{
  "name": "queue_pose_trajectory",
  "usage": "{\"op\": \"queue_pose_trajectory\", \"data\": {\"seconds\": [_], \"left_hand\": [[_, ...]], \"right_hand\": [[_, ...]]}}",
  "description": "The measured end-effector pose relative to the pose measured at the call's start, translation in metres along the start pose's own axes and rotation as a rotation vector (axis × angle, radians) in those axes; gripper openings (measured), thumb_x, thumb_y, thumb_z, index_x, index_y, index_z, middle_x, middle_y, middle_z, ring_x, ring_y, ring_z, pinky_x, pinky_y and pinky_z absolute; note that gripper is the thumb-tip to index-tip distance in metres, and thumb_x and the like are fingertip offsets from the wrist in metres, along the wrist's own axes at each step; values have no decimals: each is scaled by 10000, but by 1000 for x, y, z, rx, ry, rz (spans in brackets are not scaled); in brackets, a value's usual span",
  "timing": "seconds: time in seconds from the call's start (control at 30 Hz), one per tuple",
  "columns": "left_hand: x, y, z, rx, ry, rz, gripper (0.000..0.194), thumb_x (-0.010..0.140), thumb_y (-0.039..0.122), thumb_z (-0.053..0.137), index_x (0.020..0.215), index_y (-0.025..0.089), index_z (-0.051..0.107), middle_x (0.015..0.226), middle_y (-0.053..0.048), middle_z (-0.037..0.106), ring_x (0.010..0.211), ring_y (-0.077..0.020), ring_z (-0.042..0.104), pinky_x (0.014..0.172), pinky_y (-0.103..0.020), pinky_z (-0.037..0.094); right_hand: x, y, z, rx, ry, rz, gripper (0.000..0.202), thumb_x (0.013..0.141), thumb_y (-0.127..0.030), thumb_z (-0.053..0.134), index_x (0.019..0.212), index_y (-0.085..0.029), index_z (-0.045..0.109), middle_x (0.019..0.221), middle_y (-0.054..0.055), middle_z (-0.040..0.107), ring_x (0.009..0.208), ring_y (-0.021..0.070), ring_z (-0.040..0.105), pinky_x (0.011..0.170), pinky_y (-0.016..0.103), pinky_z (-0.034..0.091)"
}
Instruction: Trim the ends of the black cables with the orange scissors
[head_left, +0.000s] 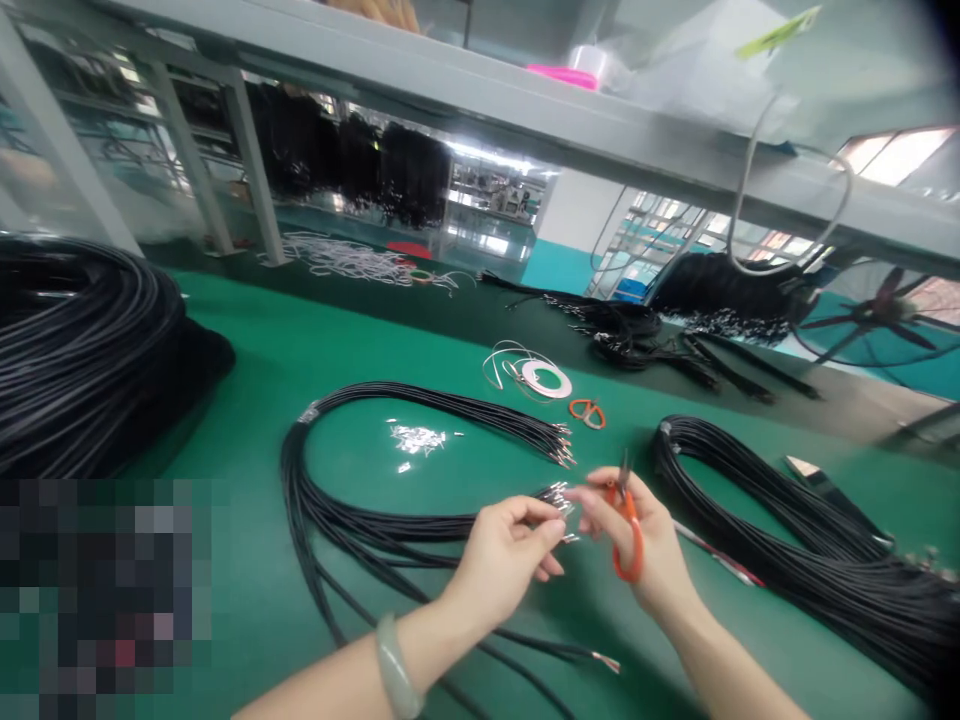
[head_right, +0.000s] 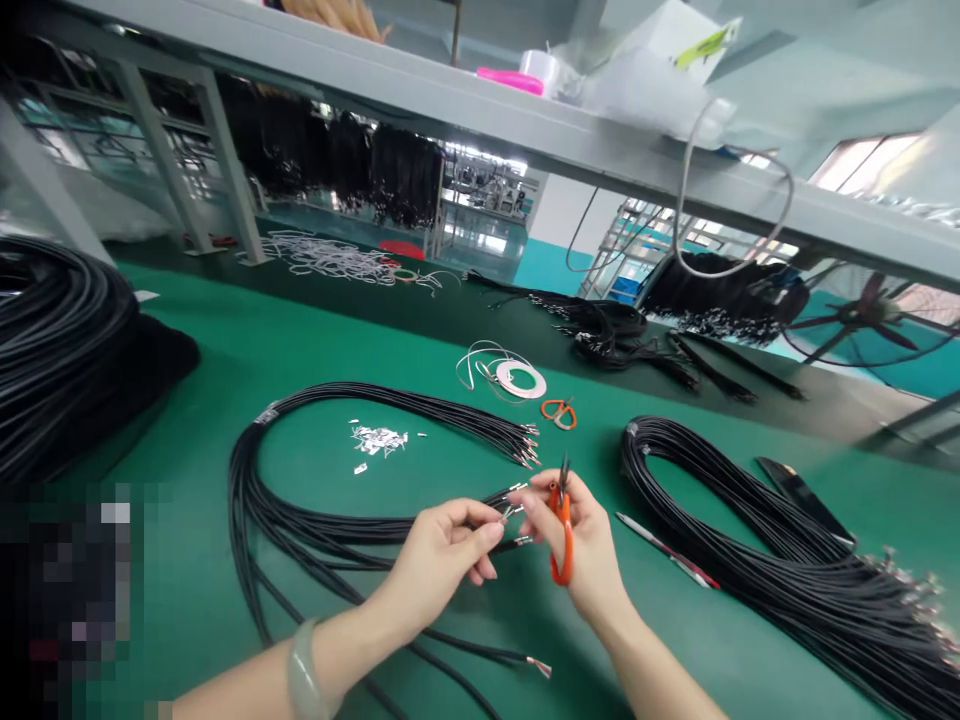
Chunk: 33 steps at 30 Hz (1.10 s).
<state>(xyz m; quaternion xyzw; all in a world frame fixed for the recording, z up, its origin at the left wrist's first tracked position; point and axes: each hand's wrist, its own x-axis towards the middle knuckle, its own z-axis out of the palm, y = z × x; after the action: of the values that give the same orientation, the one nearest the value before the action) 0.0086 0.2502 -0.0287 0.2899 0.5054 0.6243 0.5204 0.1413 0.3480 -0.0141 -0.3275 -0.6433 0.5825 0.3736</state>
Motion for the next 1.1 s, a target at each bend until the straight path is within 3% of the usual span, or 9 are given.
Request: {"op": "queue_pose_trajectory", "data": {"seconds": [0.17,0.33,0.53,0.67,0.8,0.87,0.97,1.1], "left_hand": [[4,-6,-3,72,-24,-5,307,779,397,694,900,118,651,523,19,601,452,-87,552,467,-181,420],[5,-3,-2,184,-12,19,329,714,360,756,919,120,663,692,-14,646,460,-80,523,434,-189,380],[4,-1,-5,482,137,240,156,812,316,659,846,182,732,812,-42,675,772,-176,602,716,-268,466],[5,0,-9,458,73,233,214,899,317,534,893,182,700,765,-23,675,704,-164,607,687,-264,475],[5,3,-11,452,45,210,224,912,322,514,888,165,672,731,-14,653,629,-141,585,635,-247,470],[3,5,-11,471,20,208,230,920,324,504,882,163,664,723,-11,648,620,-135,581,629,-241,465],[-2,8,-9,528,-20,215,222,934,303,483,893,171,657,731,-8,652,628,-134,586,635,-239,466],[-9,13,-7,656,-56,290,219,953,261,450,896,199,651,754,1,660,688,-147,599,682,-256,470]], "right_hand": [[-19,2,1,96,53,1,340,719,-288,809,967,-233,582,888,45,733,764,176,663,670,283,560],[-16,4,2,101,37,15,360,692,-302,823,949,-226,583,783,13,705,669,147,637,601,244,525],[-27,10,6,-99,161,-95,298,753,-320,769,962,-225,579,792,1,654,730,149,621,672,253,508],[-37,10,12,-199,197,-222,222,798,-277,729,954,-230,577,837,13,665,711,139,616,659,245,508],[-36,9,14,-144,269,-287,219,814,-259,712,976,-238,566,849,14,677,738,141,629,672,244,521],[-32,9,14,-101,265,-257,233,818,-269,710,998,-237,566,916,32,691,789,153,643,720,268,530],[-27,10,13,-8,155,-131,279,806,-284,726,1027,-233,562,1028,60,695,813,165,657,755,307,539],[-26,10,13,135,97,-11,301,773,-286,766,987,-229,563,869,24,710,804,173,660,761,307,530]]}}
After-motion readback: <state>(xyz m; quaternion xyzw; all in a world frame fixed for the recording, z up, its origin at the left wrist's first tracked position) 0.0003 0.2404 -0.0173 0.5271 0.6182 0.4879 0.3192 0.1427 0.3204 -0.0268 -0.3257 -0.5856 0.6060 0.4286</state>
